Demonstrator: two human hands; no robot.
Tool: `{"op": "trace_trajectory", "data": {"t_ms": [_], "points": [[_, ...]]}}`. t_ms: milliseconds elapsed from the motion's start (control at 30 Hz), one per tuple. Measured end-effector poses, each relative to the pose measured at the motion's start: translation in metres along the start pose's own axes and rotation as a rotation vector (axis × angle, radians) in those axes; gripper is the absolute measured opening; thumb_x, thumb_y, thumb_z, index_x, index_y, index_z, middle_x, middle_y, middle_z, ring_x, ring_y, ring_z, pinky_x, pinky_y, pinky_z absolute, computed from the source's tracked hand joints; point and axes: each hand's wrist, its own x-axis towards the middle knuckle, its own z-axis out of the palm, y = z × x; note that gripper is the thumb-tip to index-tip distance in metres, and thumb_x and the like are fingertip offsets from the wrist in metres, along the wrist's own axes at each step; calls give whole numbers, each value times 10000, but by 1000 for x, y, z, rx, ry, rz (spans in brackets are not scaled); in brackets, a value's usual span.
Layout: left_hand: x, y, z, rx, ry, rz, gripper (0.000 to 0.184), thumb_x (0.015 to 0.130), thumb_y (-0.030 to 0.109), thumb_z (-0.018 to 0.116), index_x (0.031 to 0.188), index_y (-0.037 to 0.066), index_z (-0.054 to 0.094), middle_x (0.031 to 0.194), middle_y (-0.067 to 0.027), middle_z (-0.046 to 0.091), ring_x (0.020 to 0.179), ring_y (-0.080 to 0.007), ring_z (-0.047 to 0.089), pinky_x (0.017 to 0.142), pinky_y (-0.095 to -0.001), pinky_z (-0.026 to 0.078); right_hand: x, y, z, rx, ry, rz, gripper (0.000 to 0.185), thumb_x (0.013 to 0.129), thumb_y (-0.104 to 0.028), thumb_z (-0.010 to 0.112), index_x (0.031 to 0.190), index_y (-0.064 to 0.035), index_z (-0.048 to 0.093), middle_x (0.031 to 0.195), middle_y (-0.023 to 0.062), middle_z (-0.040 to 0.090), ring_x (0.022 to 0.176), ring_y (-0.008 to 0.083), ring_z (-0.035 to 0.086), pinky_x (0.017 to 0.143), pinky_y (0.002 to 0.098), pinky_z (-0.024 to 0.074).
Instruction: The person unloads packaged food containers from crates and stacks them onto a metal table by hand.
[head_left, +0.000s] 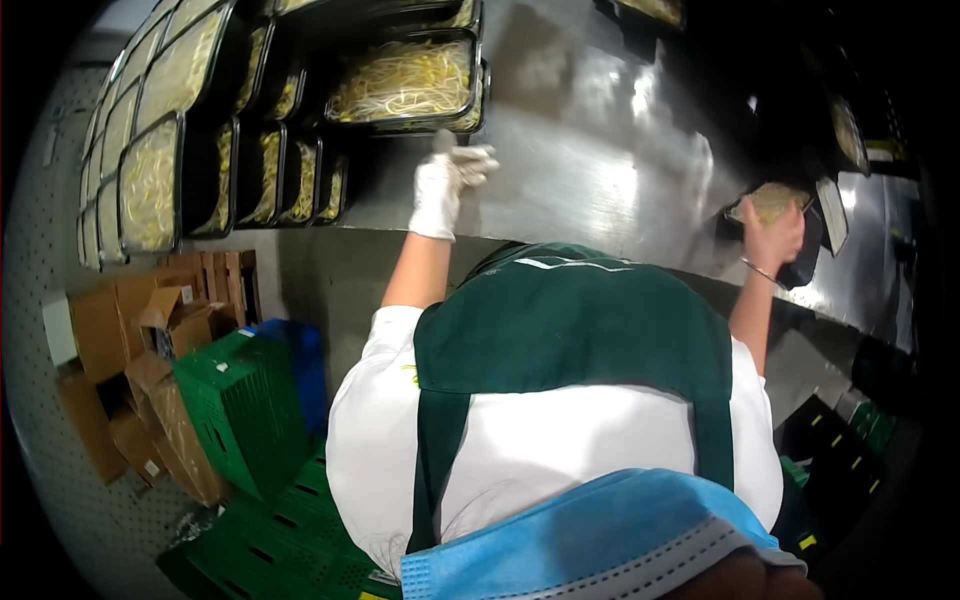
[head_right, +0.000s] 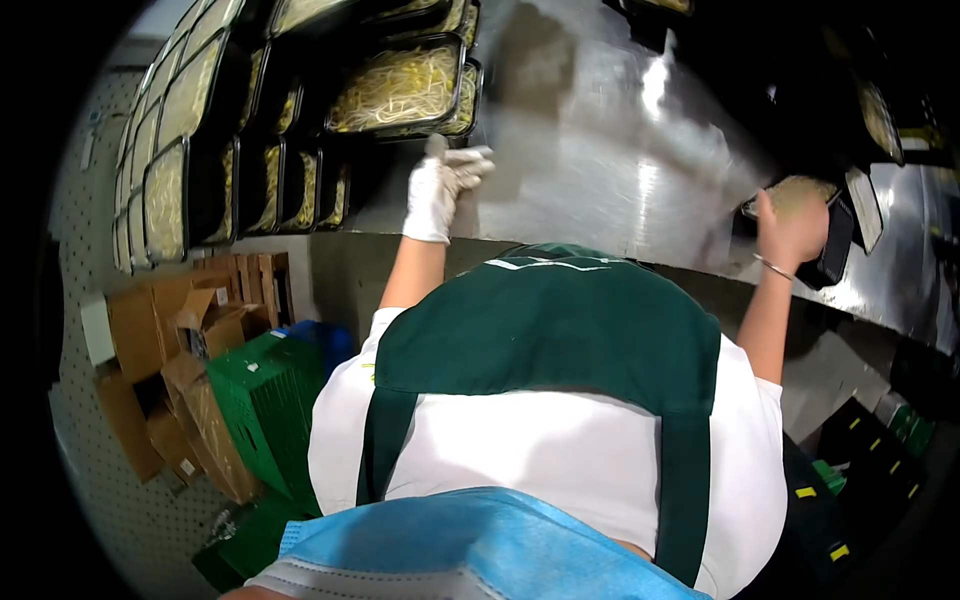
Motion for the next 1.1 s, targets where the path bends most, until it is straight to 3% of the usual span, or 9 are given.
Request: {"op": "trace_trajectory", "data": {"t_ms": [133,367,467,533,633,700,800,867,1100], "points": [[-6,-26,61,209,-267,-333,364,834,330,462,739,-4,570,747,-130,618,544,-152,583,402,-202,397,-19,54,41,431,70,205,574,594,-175,654,1117,-40,461,1088,182,485,1025,320,454,871,342,366],[-21,-53,132,283,-562,-676,419,798,410,545,748,-6,571,655,-75,585,519,-86,506,425,-177,367,-61,16,8,1447,-711,568,527,732,-159,570,1205,-33,376,1205,112,401,1101,218,388,912,315,315],[-38,-94,153,143,-337,-157,426,802,379,546,951,-20,536,789,-100,596,584,-128,553,498,-186,426,-55,15,26,1154,-848,197,560,748,-296,606,1187,-29,384,1163,114,422,1083,224,386,893,336,318],[-44,-79,149,182,-384,-314,262,804,241,555,896,-4,550,746,-85,602,533,-120,549,493,-217,435,-23,56,19,815,-472,23,564,697,-281,660,1130,2,434,1117,149,462,1048,236,425,857,329,359],[-80,-67,160,191,-95,-51,265,809,229,526,708,-12,570,591,-55,569,454,-103,510,430,-210,389,-2,147,14,402,-74,-48,655,632,-317,720,1098,54,449,1079,211,488,1001,312,467,882,385,353],[-95,-52,157,881,164,403,248,811,185,524,663,-13,542,573,-55,553,414,-113,485,407,-233,383,-1,198,28,96,-161,-35,806,611,-513,669,1137,41,413,1147,230,430,1075,363,394,912,442,304],[-67,-42,112,557,433,760,221,805,157,526,638,12,511,553,-65,536,399,-126,472,397,-245,386,-30,223,56,-149,-330,-38,866,582,-557,663,1205,-32,371,1177,254,382,1096,374,372,921,439,296],[-84,26,149,-13,588,741,177,788,136,539,656,24,499,556,-76,531,393,-138,463,396,-256,394,-27,222,58,-110,-328,13,851,582,-546,666,1207,-46,377,1187,254,369,1109,372,360,922,430,298],[-37,74,68,13,466,718,433,815,399,479,591,33,539,535,-86,557,485,-145,498,456,-250,377,-25,212,18,755,-528,254,608,703,-261,645,1185,7,387,1154,171,423,1027,289,448,889,358,346]]}}
